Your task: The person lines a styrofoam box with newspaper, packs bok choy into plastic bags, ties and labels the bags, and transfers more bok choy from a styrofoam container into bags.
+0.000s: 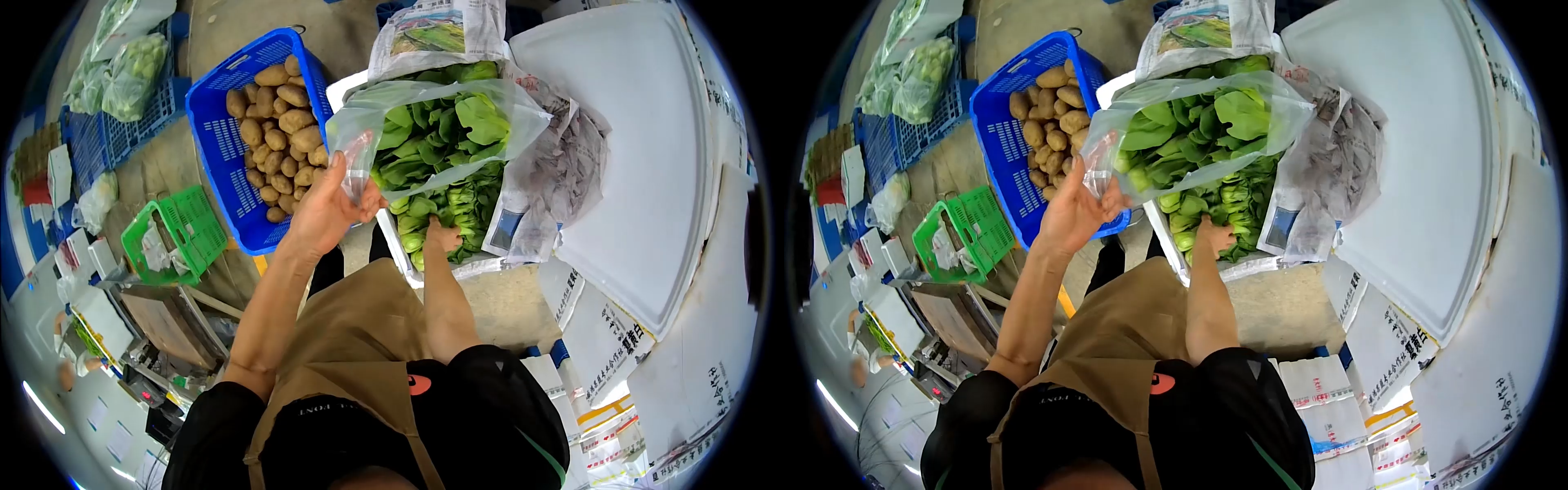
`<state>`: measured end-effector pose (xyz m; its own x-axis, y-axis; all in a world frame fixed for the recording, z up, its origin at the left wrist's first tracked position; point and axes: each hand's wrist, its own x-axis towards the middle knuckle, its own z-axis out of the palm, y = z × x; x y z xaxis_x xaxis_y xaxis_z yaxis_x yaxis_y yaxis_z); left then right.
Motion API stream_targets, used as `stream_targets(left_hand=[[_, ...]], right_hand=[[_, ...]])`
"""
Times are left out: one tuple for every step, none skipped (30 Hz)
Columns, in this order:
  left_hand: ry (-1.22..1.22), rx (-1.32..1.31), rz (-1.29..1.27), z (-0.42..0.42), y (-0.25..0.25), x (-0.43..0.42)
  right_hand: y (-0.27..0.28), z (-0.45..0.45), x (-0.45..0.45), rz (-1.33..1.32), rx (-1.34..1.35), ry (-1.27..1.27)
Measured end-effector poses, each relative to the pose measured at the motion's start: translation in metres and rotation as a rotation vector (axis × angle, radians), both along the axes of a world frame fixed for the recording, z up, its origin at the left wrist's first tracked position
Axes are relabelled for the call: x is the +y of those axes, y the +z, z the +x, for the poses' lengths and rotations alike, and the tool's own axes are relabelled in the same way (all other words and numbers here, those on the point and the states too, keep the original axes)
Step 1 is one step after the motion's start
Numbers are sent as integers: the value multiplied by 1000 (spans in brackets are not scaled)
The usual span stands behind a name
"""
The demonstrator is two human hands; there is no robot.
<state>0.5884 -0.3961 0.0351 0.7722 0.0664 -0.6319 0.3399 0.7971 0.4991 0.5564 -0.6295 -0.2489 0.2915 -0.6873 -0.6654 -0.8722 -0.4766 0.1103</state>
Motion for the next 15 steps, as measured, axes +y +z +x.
stream_targets(left_hand=[[14, 32, 1, 1, 1, -2], [29, 66, -1, 0, 2, -3], [12, 36, -1, -2, 1, -3], [-6, 7, 0, -4, -2, -2], [-27, -21, 3, -6, -3, 0], [-29, -23, 8, -7, -2, 0], [-30, -26, 12, -7, -1, -1], [-30, -31, 15, -7, -1, -1], [-33, -37, 17, -8, -1, -2], [-37, -38, 15, -10, -1, -3], [-42, -47, 17, -10, -2, -4], [-42, -51, 12, -9, -2, -3], [-41, -51, 6, -10, -3, -3], [-40, -52, 0, -11, -3, -4], [-42, -53, -2, -10, -3, -3]], right_hand=[[0, -2, -6, 38, 27, 29], [-3, -1, -7, 39, 50, 63], [0, 4, -6, 39, 74, 99], [4, 9, -4, 40, 98, 134], [8, 15, -2, 39, 183, 123], [4, 13, -7, 90, 180, 52], [0, 8, -14, 139, 176, -20], [-6, 6, -19, 188, 170, -90], [4, 10, -10, 163, 202, -88], [4, 2, -6, 128, 170, -107], [0, -2, 0, 97, 131, -125], [-1, -2, 4, 68, 91, -144], [3, 2, 5, 72, 66, -165], [0, 2, 3, 97, 46, -211], [-5, 0, 0, 121, 26, -256]])
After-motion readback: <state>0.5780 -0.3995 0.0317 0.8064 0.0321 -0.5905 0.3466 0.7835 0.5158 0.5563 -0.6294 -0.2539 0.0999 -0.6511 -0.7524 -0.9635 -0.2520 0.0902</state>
